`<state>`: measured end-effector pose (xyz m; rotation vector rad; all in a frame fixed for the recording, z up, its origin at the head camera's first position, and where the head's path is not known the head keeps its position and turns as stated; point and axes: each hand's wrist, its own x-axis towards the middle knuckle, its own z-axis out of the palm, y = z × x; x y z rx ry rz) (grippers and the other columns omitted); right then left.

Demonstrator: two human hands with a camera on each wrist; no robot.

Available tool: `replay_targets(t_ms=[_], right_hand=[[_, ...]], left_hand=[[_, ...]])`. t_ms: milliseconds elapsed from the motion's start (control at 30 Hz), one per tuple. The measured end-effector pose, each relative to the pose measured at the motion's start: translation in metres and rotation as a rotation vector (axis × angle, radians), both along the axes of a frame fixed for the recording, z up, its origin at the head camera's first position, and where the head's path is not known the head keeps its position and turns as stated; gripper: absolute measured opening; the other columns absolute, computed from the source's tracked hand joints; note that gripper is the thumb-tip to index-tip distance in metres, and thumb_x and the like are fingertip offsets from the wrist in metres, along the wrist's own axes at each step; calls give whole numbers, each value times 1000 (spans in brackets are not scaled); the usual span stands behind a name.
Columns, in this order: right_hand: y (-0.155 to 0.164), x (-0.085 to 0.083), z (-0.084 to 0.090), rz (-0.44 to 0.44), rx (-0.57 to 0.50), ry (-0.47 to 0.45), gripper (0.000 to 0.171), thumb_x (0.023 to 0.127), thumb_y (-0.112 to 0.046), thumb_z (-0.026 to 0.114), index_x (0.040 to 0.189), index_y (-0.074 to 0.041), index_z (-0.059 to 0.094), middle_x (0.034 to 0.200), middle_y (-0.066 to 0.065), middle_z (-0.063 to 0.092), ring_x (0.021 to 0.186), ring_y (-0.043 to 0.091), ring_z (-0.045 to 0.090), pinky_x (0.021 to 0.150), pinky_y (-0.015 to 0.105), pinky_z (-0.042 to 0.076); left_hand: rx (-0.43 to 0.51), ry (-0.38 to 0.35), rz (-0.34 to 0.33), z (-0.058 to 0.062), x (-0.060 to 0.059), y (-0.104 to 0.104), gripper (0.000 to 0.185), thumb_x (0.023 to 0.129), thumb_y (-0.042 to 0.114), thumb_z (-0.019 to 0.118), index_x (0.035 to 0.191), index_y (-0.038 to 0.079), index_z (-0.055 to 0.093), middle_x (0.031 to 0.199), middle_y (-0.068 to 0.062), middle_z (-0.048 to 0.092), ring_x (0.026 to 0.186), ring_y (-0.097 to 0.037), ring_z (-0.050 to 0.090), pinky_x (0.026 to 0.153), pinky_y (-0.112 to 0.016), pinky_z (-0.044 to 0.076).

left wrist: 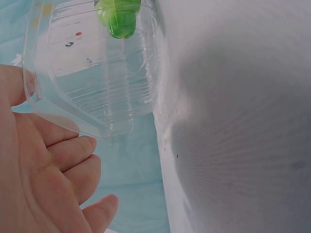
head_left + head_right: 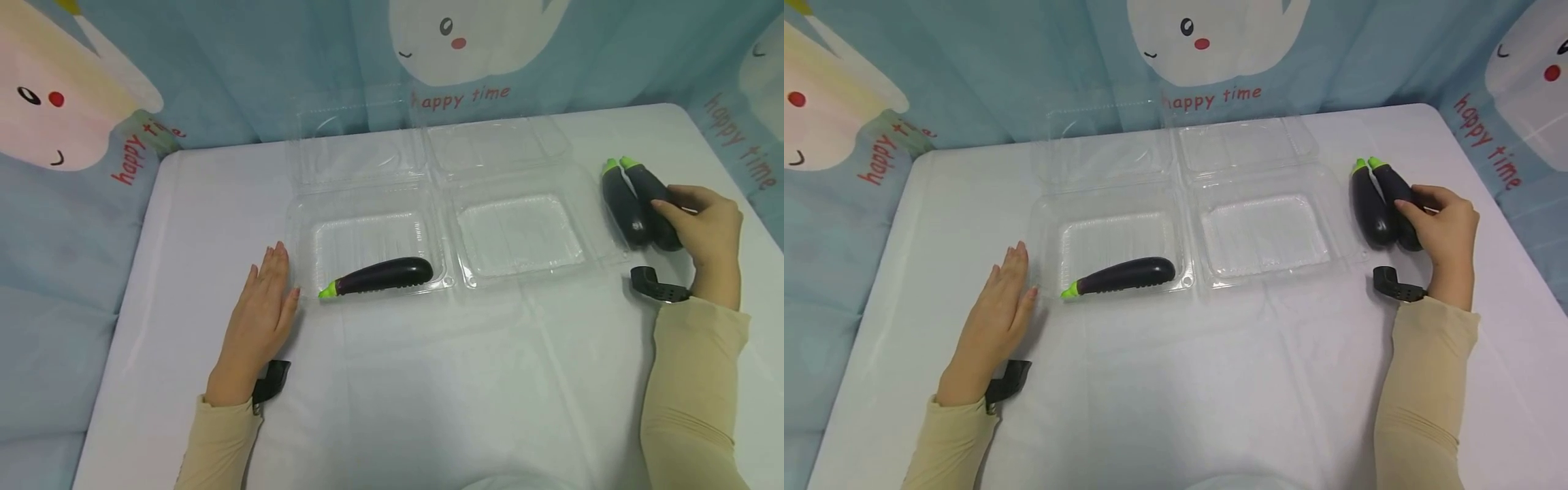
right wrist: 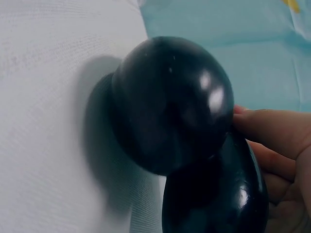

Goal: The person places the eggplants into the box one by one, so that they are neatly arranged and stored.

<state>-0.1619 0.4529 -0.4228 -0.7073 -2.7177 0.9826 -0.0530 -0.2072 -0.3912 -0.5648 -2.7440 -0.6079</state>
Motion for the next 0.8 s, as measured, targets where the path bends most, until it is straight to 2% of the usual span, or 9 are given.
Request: replay_targets(t_ms=[100,267,467,600,700,800], right_hand=[[0,0,0,-23,-14,17,56,86,-46,66,138,-29,52,140,-6,50,124,7,48,103,25,38],[1,0,-1,-50,-18,22,55,87,-44,66,138,-30,52,140,-7,49,125,9,48,103,27,38],[6,3,-2,-67,-48,59,53,86,-40,69,135,-28,55,137,-11,52,117,-1,49,100,19,38],[8,5,-3,-86,-46,68,52,86,-39,69,135,-28,55,137,-13,51,120,-1,48,100,19,38],[-4,8,9,-114,-37,61,51,88,-36,67,136,-24,55,138,-9,51,122,1,48,101,21,38],[-6,9,14,-137,-49,81,50,88,-35,67,136,-25,55,138,-10,51,120,-1,48,101,21,38]], left_hand=[[3,5,0,0,0,-1,63,105,38,26,146,-10,24,148,-25,31,139,-35,27,111,-55,20],[5,-5,0,0,1,-1,61,105,35,29,146,-9,24,149,-25,30,139,-35,26,111,-54,19],[0,-23,1,1,3,-1,60,105,34,30,146,-9,23,149,-26,29,139,-35,25,111,-54,19],[-2,-15,2,0,3,-1,61,105,35,29,146,-9,23,149,-26,29,139,-36,26,111,-55,20],[-2,0,0,-1,3,0,62,105,37,27,146,-10,24,149,-26,30,139,-36,26,110,-56,20],[-7,7,3,0,2,0,63,105,38,26,146,-10,25,148,-26,30,139,-36,27,110,-56,21]])
